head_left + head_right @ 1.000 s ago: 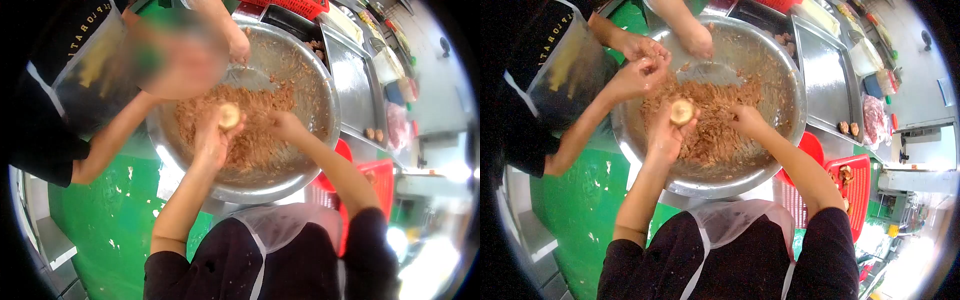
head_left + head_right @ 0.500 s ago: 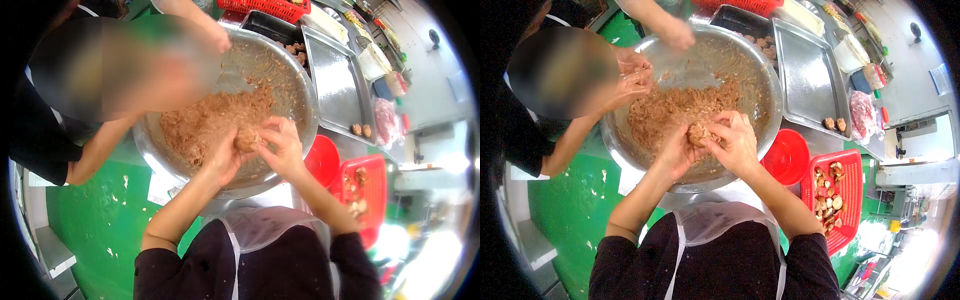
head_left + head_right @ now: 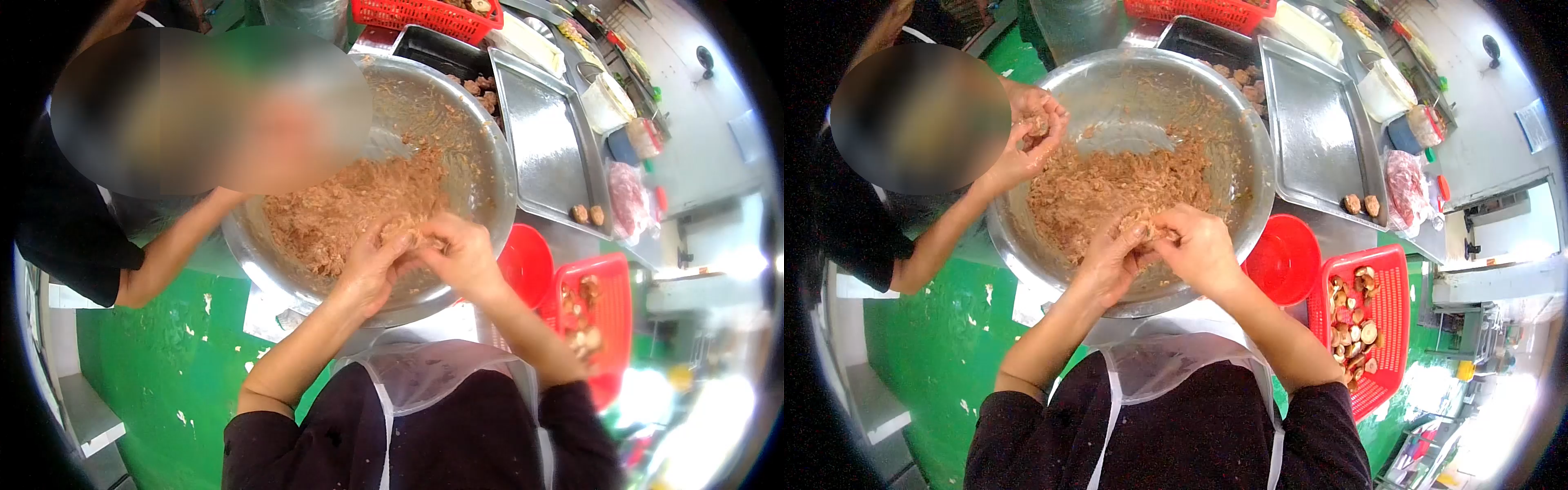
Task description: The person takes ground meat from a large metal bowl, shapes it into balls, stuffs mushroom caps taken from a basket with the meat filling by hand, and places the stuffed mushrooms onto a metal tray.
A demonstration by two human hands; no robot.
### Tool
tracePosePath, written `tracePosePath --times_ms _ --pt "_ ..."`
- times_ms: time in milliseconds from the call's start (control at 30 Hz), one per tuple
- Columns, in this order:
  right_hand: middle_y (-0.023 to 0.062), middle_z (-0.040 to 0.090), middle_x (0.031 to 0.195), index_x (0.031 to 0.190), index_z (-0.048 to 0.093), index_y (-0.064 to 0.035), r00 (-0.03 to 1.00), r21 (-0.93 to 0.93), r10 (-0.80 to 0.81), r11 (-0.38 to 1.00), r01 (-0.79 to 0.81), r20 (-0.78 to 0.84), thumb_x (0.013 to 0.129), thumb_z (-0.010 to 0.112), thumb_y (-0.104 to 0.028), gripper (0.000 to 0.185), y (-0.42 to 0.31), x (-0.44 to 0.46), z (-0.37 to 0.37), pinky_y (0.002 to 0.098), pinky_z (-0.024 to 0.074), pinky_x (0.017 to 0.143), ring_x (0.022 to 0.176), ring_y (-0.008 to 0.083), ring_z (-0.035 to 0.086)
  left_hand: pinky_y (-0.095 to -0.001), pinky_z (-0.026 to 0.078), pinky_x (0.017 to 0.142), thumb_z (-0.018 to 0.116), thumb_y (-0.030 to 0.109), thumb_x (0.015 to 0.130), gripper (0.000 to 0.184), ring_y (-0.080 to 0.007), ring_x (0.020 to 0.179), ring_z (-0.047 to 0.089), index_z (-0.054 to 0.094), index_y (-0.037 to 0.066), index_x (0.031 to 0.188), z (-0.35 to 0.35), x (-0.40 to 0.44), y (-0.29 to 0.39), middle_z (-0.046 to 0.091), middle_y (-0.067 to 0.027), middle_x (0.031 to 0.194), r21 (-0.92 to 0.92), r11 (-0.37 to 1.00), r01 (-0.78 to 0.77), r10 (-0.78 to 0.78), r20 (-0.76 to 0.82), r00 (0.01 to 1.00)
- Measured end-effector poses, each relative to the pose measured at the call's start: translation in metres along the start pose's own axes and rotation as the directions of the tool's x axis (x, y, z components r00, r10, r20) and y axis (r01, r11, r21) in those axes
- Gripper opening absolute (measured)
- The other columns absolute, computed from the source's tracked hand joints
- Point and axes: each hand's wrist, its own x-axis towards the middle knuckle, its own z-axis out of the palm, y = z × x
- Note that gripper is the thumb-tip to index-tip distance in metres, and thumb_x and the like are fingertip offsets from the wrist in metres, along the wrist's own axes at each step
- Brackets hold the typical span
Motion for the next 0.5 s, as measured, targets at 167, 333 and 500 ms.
tracePosePath --times_ms 167,333,500 --pt "-0.0029 0.056 0.074 0.089 0.062 -0.0011 0.864 0.572 0.409 0.648 -0.502 0.295 0.081 0.062 -0.003 0.008 -0.012 0.012 -0.019 0.0198 0.0406 0.048 0.059 0.0044 0.051 -0.0297 0.057 0.072 0.050 0.013 0.092 0.029 -0.0249 0.096 0.061 0.044 0.001 0.117 -0.008 0.004 0.004 0.058 -0.0126 0.109 -0.129 0.991 0.037 -0.032 0.038 0.999" --pt "0.0057 0.064 0.087 0.106 0.057 -0.0036 0.971 0.739 0.159 0.673 0.024 -0.177 0.080 0.058 0.000 0.027 -0.005 0.025 -0.016 0.0241 0.0473 0.057 0.067 0.0125 0.059 -0.0295 0.057 0.074 0.049 0.007 0.091 0.030 -0.0267 0.101 0.059 0.040 0.001 0.119 -0.018 0.005 0.010 0.055 -0.0128 0.113 -0.180 0.983 -0.037 0.018 -0.110 0.994" --pt "0.0083 0.062 0.106 0.113 0.058 -0.0133 0.945 -0.461 -0.028 0.868 0.185 0.325 0.073 0.063 -0.009 0.040 0.061 0.024 0.004 0.0361 0.0509 0.074 0.089 0.0271 0.062 -0.0287 0.055 0.078 0.051 0.004 0.090 0.036 -0.0261 0.104 0.058 0.037 0.004 0.123 -0.018 -0.003 0.019 0.053 -0.0117 0.113 -0.104 0.982 -0.159 0.145 -0.129 0.981"
